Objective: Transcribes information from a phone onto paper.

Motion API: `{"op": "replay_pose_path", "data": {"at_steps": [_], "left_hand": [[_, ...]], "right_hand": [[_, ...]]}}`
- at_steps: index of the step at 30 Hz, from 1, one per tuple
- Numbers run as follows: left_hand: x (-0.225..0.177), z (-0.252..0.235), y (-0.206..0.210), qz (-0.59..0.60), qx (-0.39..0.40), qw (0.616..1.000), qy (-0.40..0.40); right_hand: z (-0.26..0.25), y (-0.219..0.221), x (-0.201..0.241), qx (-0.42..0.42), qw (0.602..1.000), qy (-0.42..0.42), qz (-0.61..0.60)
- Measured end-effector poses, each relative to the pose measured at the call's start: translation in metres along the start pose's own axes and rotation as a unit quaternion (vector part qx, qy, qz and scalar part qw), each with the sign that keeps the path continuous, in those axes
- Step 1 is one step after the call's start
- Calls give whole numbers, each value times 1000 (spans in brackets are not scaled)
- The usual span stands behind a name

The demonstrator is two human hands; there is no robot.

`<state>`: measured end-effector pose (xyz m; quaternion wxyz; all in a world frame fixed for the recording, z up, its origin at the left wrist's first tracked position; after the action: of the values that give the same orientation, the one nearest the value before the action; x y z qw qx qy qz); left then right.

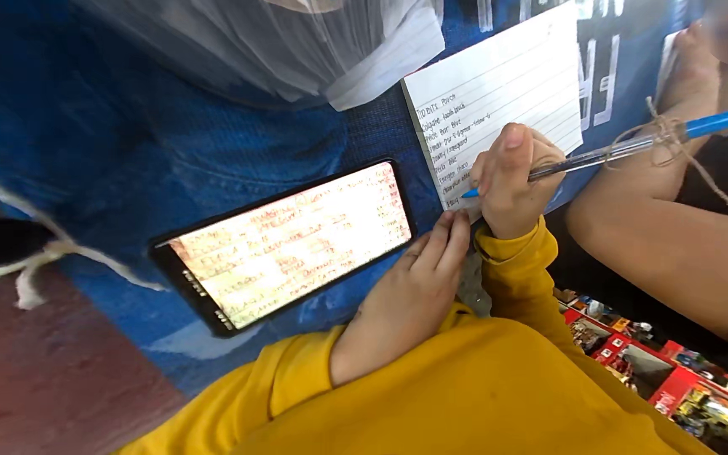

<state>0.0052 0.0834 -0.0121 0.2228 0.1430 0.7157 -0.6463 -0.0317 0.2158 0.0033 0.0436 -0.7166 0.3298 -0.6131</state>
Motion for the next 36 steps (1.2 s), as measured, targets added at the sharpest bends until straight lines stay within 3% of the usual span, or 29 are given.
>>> {"op": "replay_pose_path", "data": {"at_steps": [14, 20, 24, 29, 36], "left_hand": [[-1, 0, -1, -12, 0, 1000, 5], [-1, -1, -2, -25, 2, 1000, 1], [-3, -2, -3, -74, 22, 997, 6], [-4, -5, 0, -71, 39, 997, -1], [-4, -5, 2, -60, 45, 997, 10]], "right_hand": [[0, -3, -1, -13, 1000, 7, 19], [-5, 1, 5, 58, 994, -54, 70], [-14, 3, 22, 22, 979, 157, 129], [-3, -4, 1, 44, 997, -35, 61], [-4, -5, -3, 36, 999, -24, 26]]}}
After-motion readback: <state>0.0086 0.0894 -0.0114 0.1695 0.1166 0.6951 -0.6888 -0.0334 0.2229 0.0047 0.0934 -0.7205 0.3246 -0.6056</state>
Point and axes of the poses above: each hand's wrist, its own z-axis away from the middle knuckle, its own y-axis out of the palm, x = y × z, the point moved 9 cm from there along -z, towards the middle knuckle, and after that the axes turned 12 degrees about x, right-handed, at the moved point
